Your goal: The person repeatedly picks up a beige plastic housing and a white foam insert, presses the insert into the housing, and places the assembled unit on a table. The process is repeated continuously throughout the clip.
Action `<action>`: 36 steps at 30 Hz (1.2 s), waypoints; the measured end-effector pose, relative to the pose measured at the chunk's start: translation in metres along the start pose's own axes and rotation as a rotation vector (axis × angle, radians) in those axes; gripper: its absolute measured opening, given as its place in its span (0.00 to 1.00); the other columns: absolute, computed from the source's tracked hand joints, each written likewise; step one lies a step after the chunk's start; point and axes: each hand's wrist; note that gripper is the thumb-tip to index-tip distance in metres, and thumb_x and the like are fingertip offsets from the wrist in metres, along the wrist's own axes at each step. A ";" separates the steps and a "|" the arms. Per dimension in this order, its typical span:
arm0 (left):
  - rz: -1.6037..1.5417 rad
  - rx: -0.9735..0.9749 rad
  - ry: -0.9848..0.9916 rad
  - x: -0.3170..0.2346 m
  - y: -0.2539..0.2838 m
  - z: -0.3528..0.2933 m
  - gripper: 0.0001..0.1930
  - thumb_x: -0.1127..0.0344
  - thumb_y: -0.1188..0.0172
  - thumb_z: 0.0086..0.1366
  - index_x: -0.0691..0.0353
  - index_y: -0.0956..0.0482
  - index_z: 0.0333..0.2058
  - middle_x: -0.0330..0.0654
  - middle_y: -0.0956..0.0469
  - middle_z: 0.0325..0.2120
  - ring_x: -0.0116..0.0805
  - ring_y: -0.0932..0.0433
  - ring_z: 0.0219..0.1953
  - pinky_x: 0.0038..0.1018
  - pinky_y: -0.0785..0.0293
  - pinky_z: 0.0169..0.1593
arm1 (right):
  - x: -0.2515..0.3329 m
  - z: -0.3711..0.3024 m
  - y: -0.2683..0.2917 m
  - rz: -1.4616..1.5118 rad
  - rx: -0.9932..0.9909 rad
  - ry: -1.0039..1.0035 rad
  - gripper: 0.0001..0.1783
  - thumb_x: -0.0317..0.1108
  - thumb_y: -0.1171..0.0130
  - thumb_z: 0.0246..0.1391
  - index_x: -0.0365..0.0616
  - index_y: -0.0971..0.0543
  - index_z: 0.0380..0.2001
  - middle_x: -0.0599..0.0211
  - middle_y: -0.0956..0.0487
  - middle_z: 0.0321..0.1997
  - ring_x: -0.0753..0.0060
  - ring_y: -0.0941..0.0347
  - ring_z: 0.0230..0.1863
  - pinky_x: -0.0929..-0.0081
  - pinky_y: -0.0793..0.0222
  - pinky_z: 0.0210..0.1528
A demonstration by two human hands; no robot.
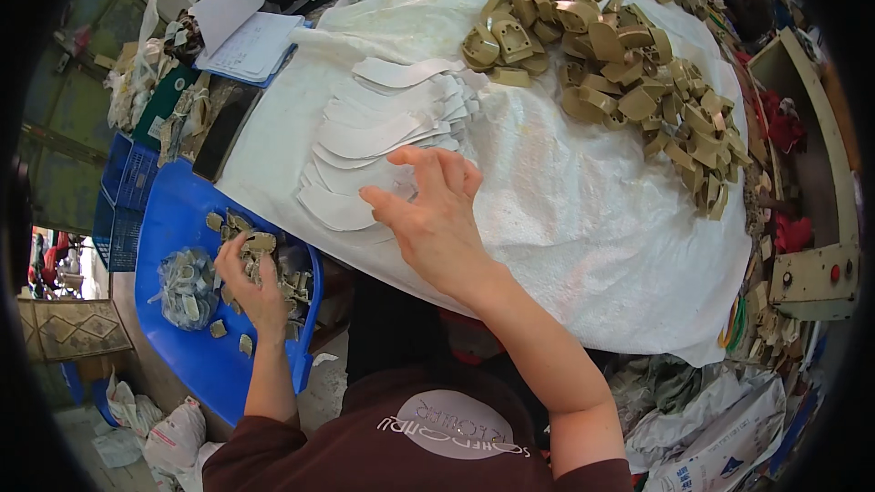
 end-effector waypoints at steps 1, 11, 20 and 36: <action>-0.078 0.044 -0.042 -0.013 -0.004 0.009 0.19 0.76 0.48 0.55 0.68 0.29 0.47 0.48 0.32 0.46 0.43 0.33 0.49 0.35 0.39 0.54 | 0.001 0.003 -0.005 -0.018 0.004 0.014 0.15 0.25 0.40 0.39 0.56 0.20 0.33 0.65 0.34 0.51 0.58 0.43 0.54 0.56 0.53 0.53; -0.136 0.372 -0.331 -0.075 -0.042 0.054 0.14 0.70 0.55 0.66 0.66 0.27 0.48 0.46 0.19 0.31 0.40 0.23 0.41 0.37 0.40 0.55 | -0.008 -0.004 -0.008 0.016 -0.005 0.076 0.07 0.25 0.41 0.36 0.51 0.25 0.21 0.69 0.33 0.47 0.59 0.42 0.54 0.55 0.55 0.54; -0.341 0.506 -0.562 -0.130 -0.033 0.035 0.17 0.69 0.52 0.62 0.70 0.27 0.49 0.53 0.25 0.41 0.51 0.26 0.43 0.41 0.41 0.56 | -0.030 -0.048 0.096 0.272 -0.260 -0.150 0.11 0.21 0.38 0.39 0.49 0.23 0.28 0.61 0.31 0.45 0.55 0.39 0.48 0.61 0.47 0.52; -1.416 1.052 0.583 -0.191 -0.088 -0.025 0.23 0.57 0.59 0.72 0.76 0.31 0.51 0.43 0.26 0.24 0.26 0.30 0.24 0.22 0.35 0.28 | -0.182 -0.017 0.139 -0.600 -0.380 -0.308 0.27 0.27 0.32 0.35 0.44 0.28 0.44 0.58 0.29 0.43 0.56 0.33 0.43 0.65 0.33 0.45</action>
Point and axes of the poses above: each hand's wrist, its own z-axis towards the middle knuckle, its own y-axis out of the back of the hand, x = y × z
